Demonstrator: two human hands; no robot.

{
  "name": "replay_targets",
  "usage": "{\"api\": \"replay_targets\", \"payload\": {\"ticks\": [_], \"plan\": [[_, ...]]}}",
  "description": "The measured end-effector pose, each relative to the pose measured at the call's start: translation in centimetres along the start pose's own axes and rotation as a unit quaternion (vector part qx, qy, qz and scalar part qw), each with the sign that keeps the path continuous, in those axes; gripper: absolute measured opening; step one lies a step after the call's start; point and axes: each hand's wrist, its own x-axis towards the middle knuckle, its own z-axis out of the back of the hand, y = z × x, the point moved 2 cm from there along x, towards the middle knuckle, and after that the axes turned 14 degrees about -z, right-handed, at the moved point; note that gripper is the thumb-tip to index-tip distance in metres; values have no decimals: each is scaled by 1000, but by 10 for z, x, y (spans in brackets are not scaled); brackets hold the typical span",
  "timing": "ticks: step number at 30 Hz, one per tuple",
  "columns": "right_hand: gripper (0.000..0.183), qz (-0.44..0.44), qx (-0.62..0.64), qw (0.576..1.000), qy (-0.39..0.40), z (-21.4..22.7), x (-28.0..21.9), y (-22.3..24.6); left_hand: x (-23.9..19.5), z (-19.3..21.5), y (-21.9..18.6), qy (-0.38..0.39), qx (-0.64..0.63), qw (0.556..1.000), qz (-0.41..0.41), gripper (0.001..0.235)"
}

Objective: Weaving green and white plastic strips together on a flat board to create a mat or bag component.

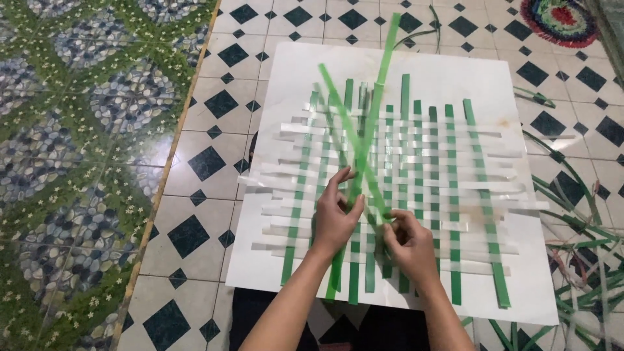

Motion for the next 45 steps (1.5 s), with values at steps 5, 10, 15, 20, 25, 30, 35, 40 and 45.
{"api": "replay_targets", "payload": {"ticks": [5,10,15,20,25,30,35,40,45], "plan": [[19,-20,73,997,-12,5,0,-12,-2,-2,12,-9,11,1000,9,54],[25,-9,93,995,-46,7,-3,-2,-2,-6,26,-49,-17,999,-17,46],[35,8,-41,997,64,5,-7,19,1,-2,4,19,39,997,67,48],[34,-6,1,999,42,8,-8,18,0,-3,6,33,7,999,-14,45],[44,-57,12,998,7,8,-15,38,0,1,0,43,6,999,19,60],[34,-78,69,994,11,13,-10,22,-1,0,1,25,-1,1000,17,42],[43,-65,52,996,6,11,-14,36,-2,-1,11,21,-17,999,-27,39],[56,-75,-36,995,61,9,-8,21,-1,-1,8,71,32,997,-12,45],[60,-59,10,998,30,12,-14,41,0,0,3,74,22,996,-32,46]]}}
